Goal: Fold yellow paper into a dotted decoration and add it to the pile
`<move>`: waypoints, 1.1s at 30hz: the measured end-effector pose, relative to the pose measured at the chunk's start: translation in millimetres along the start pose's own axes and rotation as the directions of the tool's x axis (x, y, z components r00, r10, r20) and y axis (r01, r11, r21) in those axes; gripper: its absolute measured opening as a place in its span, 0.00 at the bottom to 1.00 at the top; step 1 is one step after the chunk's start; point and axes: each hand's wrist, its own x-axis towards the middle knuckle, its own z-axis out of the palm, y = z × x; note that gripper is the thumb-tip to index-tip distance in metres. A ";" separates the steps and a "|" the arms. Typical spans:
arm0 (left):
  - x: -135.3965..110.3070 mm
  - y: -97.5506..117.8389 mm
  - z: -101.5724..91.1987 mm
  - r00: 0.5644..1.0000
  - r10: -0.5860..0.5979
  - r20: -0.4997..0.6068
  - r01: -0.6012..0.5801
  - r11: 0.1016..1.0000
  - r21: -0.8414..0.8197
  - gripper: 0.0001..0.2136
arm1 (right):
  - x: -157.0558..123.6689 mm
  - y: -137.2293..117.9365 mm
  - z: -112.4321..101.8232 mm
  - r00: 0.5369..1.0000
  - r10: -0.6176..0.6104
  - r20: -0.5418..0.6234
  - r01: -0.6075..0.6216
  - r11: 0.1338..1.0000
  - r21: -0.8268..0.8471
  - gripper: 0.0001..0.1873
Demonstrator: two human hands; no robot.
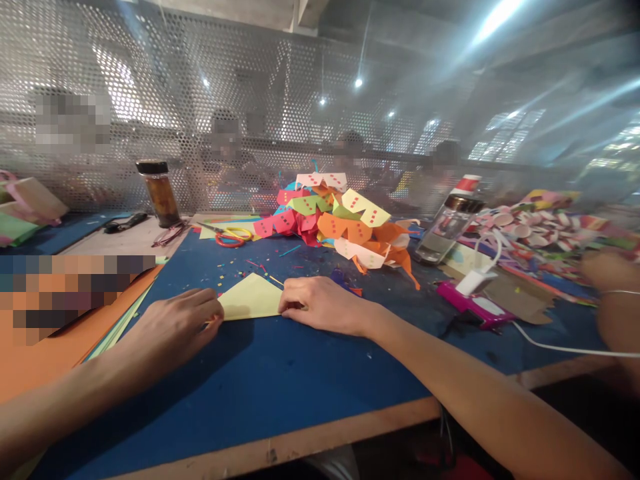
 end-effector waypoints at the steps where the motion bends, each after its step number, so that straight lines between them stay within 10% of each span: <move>1: 0.1 0.2 -0.1 1.000 -0.002 0.004 0.002 1.000 0.003 0.14 | 0.1 0.2 0.0 1.000 0.001 0.001 -0.001 1.000 0.002 0.09; 22: -1.5 10.2 -6.3 0.966 0.242 0.087 -0.250 0.964 0.093 0.21 | -2.8 -22.5 1.9 0.983 -0.155 0.100 0.184 0.871 -0.456 0.26; 33: -0.3 6.1 -3.0 0.963 0.263 0.054 -0.267 0.958 0.106 0.23 | -3.3 -18.7 -2.5 0.991 -0.117 0.067 0.132 0.933 -0.335 0.20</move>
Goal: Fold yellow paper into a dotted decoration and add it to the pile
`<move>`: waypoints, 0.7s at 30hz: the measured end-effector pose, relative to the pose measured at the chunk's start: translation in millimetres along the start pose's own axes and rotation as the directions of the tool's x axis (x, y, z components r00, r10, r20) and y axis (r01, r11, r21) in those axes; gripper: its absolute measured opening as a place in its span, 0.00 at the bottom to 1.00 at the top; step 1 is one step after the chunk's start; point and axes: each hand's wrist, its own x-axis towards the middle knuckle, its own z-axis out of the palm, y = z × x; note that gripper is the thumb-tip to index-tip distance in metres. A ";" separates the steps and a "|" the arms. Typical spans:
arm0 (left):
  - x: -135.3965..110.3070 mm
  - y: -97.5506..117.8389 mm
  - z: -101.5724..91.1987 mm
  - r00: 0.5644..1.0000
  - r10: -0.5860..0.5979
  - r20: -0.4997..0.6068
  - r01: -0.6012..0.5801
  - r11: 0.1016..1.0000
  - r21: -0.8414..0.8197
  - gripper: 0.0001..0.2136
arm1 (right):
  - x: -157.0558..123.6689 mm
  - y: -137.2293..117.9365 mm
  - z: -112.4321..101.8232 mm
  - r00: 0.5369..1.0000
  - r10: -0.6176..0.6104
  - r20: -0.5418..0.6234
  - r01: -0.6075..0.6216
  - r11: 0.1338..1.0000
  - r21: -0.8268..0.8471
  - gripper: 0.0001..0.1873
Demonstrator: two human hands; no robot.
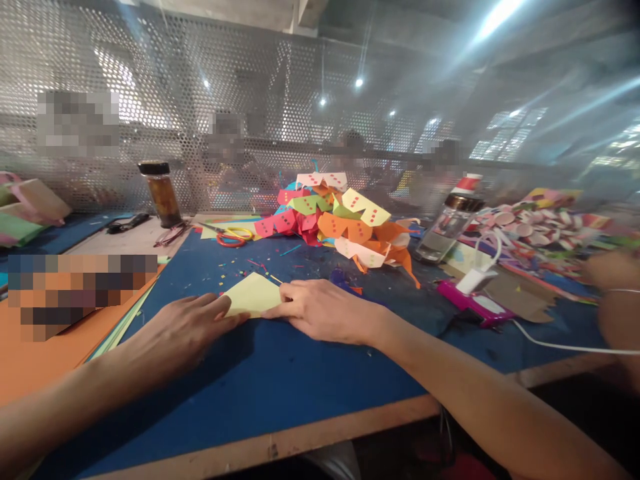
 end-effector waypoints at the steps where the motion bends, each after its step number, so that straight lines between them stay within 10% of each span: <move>1: -1.4 -1.0 1.3 1.000 0.000 -0.021 0.000 1.000 -0.014 0.23 | -0.4 0.2 -1.8 1.000 0.013 0.006 -0.013 0.999 0.033 0.19; 21: -6.3 -17.3 12.1 0.991 -0.113 -0.069 0.096 0.973 -0.210 0.18 | 2.7 26.1 6.6 0.990 0.126 0.057 -0.138 0.870 0.473 0.11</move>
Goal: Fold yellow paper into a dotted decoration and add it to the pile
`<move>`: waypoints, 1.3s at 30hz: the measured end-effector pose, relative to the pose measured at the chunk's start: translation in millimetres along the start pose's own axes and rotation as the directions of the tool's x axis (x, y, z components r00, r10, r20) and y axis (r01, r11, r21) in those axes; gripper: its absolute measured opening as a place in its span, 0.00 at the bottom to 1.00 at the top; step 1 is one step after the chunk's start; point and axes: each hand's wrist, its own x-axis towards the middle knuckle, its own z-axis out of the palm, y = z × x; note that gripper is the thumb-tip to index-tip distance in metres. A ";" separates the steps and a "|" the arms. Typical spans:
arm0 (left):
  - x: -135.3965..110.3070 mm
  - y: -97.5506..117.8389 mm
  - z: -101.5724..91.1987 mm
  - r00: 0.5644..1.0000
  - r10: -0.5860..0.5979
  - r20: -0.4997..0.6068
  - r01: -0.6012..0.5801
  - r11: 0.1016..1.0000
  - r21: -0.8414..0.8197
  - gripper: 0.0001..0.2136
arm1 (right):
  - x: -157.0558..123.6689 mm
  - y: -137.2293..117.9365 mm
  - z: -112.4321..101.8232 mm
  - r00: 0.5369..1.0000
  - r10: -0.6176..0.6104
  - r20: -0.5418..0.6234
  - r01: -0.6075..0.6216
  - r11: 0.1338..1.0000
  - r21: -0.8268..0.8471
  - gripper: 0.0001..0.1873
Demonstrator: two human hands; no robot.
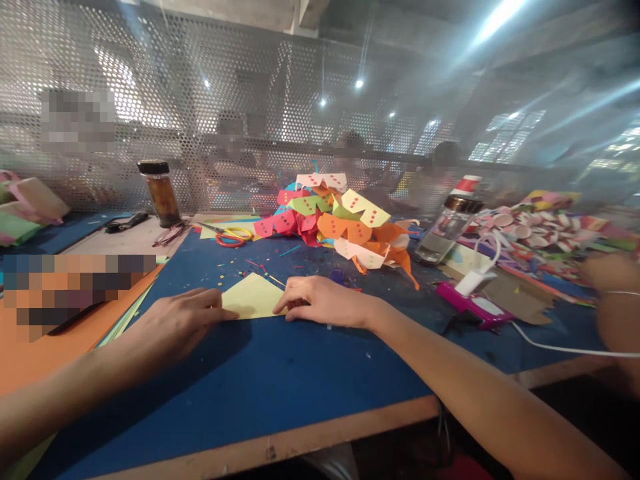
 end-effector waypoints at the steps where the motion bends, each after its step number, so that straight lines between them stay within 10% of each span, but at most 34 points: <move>1: -0.2 -1.5 0.8 1.000 0.000 0.008 0.000 1.000 0.000 0.18 | 0.8 1.6 0.8 1.000 0.002 -0.006 -0.002 1.000 0.015 0.10; 39: 5.8 -16.4 2.4 0.990 -0.129 0.062 0.140 0.968 -0.210 0.10 | -2.0 -1.8 -0.3 0.999 0.008 -0.043 -0.011 0.997 -0.074 0.06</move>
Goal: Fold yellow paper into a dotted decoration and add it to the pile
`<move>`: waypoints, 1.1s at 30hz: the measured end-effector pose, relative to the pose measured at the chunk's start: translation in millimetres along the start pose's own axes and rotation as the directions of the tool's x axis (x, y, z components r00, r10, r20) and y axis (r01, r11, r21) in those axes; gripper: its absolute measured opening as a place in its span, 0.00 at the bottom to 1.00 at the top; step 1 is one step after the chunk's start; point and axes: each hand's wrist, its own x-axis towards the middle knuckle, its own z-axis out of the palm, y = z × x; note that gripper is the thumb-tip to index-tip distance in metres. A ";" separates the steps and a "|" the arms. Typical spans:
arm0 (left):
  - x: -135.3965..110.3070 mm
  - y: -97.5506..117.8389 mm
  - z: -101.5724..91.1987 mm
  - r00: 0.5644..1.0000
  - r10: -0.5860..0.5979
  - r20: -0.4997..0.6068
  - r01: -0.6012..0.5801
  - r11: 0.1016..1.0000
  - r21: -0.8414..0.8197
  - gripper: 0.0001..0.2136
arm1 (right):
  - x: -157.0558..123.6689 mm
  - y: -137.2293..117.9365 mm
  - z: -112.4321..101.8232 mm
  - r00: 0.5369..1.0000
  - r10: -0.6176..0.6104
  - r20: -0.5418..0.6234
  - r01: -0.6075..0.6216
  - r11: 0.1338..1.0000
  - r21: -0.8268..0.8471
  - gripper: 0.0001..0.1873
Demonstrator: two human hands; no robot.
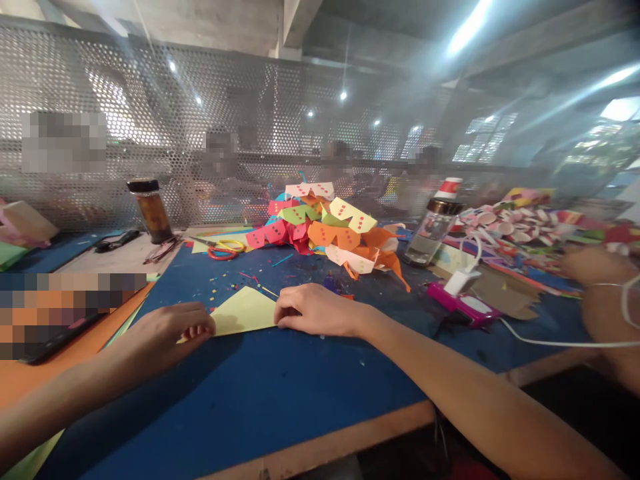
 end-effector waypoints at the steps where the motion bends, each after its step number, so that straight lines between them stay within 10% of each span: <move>1: 0.0 -1.0 0.5 1.000 0.001 -0.002 -0.001 1.000 0.000 0.10 | 0.2 0.5 0.5 1.000 -0.001 -0.001 0.001 1.000 -0.002 0.06; 33: 0.4 -0.7 -7.7 0.998 0.059 -0.016 -0.059 0.998 -0.008 0.08 | -1.8 0.4 -1.8 1.000 0.025 0.019 -0.026 1.000 0.012 0.08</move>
